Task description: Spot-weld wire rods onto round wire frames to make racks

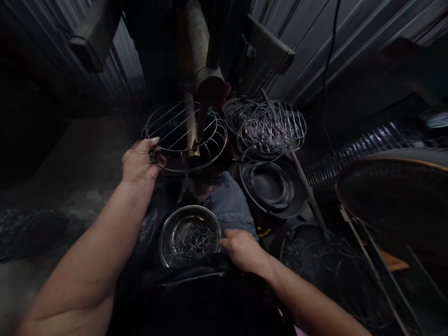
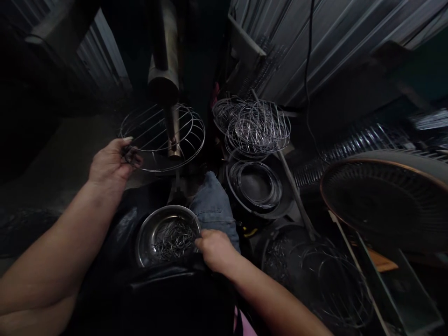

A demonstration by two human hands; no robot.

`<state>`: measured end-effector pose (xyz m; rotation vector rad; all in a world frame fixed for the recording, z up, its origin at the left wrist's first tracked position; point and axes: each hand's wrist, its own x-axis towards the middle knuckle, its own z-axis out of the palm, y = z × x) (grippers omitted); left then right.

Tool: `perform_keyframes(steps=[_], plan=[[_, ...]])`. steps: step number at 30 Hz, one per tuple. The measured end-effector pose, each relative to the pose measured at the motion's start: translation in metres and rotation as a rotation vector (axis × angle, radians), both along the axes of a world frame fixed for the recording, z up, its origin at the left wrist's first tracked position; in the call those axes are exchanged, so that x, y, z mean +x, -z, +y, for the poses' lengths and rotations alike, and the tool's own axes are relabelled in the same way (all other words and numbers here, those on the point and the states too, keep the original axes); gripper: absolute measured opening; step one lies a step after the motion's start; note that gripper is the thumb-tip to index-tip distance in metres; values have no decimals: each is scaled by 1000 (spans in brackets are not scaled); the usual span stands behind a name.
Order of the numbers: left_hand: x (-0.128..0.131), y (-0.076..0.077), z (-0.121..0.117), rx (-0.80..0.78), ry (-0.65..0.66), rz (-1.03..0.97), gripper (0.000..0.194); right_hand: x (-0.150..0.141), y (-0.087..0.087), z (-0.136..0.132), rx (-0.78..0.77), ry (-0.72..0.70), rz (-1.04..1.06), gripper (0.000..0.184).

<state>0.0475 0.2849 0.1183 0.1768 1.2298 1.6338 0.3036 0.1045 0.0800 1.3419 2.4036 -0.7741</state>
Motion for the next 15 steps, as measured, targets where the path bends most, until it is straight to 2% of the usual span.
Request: perform_keyframes(steps=[2,3,5,7,9,10,13,15], plan=[[-1,2,0,17,23,-9,29,-2,-3,1,-42,23,102,30],[-1,3,0,16,23,-14,30,0,-3,4,-61,80,198,29],[0,3,-1,8,12,-25,32,6,2,14,-106,286,445,24],[0,1,-2,2,-5,-31,34,14,9,27,-144,569,674,20],[0,-1,-4,16,-5,-30,35,21,18,40,-89,809,792,26],[-1,-2,-6,26,-2,-30,35,24,21,46,-17,883,811,28],[-2,-5,-10,57,15,-20,36,27,24,59,149,930,810,25],[-2,-6,-11,80,15,-6,37,22,16,68,92,921,838,25]])
